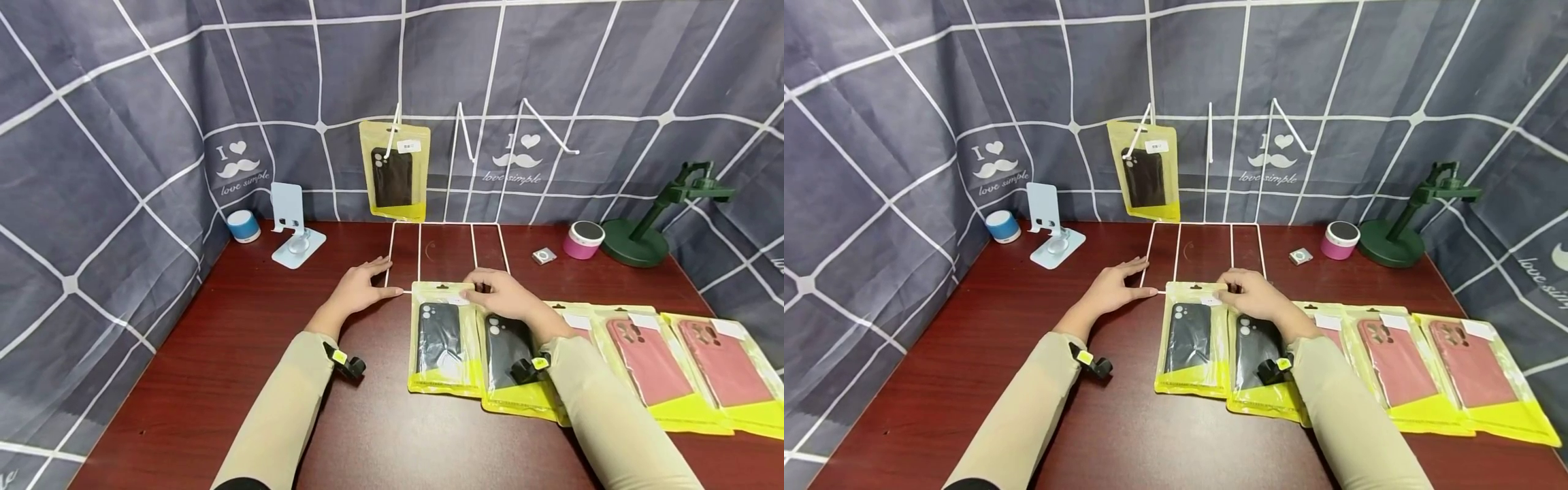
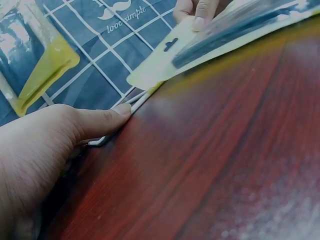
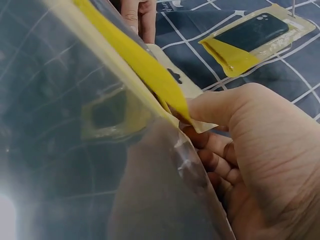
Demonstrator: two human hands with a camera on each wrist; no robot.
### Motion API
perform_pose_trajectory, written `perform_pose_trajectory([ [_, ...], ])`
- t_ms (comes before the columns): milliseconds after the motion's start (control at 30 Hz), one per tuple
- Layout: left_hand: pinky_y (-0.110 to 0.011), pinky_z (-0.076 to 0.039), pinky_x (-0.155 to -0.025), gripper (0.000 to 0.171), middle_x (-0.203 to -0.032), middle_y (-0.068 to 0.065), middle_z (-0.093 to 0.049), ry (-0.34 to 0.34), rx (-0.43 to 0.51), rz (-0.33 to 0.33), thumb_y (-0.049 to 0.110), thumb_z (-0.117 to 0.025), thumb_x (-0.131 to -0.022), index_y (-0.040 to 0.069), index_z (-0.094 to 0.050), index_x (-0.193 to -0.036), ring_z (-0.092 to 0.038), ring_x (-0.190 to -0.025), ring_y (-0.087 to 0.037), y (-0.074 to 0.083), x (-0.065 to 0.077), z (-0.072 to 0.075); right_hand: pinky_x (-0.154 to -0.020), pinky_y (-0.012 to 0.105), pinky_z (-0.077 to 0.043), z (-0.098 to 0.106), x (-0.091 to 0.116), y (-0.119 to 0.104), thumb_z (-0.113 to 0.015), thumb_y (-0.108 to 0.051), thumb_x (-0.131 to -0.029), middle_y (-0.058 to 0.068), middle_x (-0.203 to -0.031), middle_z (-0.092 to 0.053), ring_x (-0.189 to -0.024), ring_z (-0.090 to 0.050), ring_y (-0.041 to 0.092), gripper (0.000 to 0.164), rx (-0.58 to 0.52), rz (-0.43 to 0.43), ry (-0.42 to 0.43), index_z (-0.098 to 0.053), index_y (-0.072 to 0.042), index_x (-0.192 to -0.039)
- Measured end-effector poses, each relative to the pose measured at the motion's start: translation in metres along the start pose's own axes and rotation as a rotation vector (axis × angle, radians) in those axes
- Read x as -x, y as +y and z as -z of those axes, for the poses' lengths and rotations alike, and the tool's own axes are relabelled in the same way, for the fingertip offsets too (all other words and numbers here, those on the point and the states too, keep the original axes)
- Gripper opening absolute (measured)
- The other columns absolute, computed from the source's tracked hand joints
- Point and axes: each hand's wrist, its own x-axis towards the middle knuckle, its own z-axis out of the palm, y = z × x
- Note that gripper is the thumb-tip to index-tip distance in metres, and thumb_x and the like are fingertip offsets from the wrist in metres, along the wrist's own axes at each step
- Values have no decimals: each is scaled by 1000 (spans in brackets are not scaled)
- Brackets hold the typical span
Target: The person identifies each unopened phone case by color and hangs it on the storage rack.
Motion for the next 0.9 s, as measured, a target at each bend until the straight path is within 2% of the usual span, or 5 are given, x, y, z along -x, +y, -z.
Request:
perform_pose_trajectory([
  [100,-52,-27,-118,88,-158,-3,-41,4,-2,-5,70,-69,-81,19,-50,-150,-33,-147,-29,0,0,-1,-60,30,-43,-1,1,-1,-70,-25,-96,-5,-74,-56,-66,-52,15,5,-9,-41,31,-73,-23,-93],
  [233,-52,-27,-118,87,-157,-3,-42,7,-4,-1,69,-70,-81,19,-50,-150,-33,-147,-29,1,0,-2,-60,30,-44,-2,2,-1,-69,-29,-97,-5,-72,-57,-64,-52,15,7,-13,-65,46,-72,-24,-92],
  [567,-50,-29,-118,87,-157,-5,-42,8,-6,-10,68,-70,-82,18,-50,-150,-34,-147,-29,2,-1,0,-65,31,-46,2,-1,0,-71,-20,-95,-9,-79,-59,-75,-53,13,5,50,59,158,-73,-21,-99],
  [800,-53,-25,-118,86,-158,-4,-41,3,1,-4,67,-70,-82,18,-51,-150,-33,-147,-31,1,-1,-1,-76,38,-43,0,-3,4,-73,-17,-93,-6,-89,-69,-91,-53,19,8,69,87,195,-76,-17,-101],
  [900,-53,-26,-118,85,-157,-3,-42,14,4,-4,65,-72,-82,17,-52,-149,-33,-147,-30,2,0,-1,-75,36,-43,-1,-2,2,-73,-18,-94,-6,-86,-67,-88,-53,17,7,60,73,186,-76,-18,-100],
])
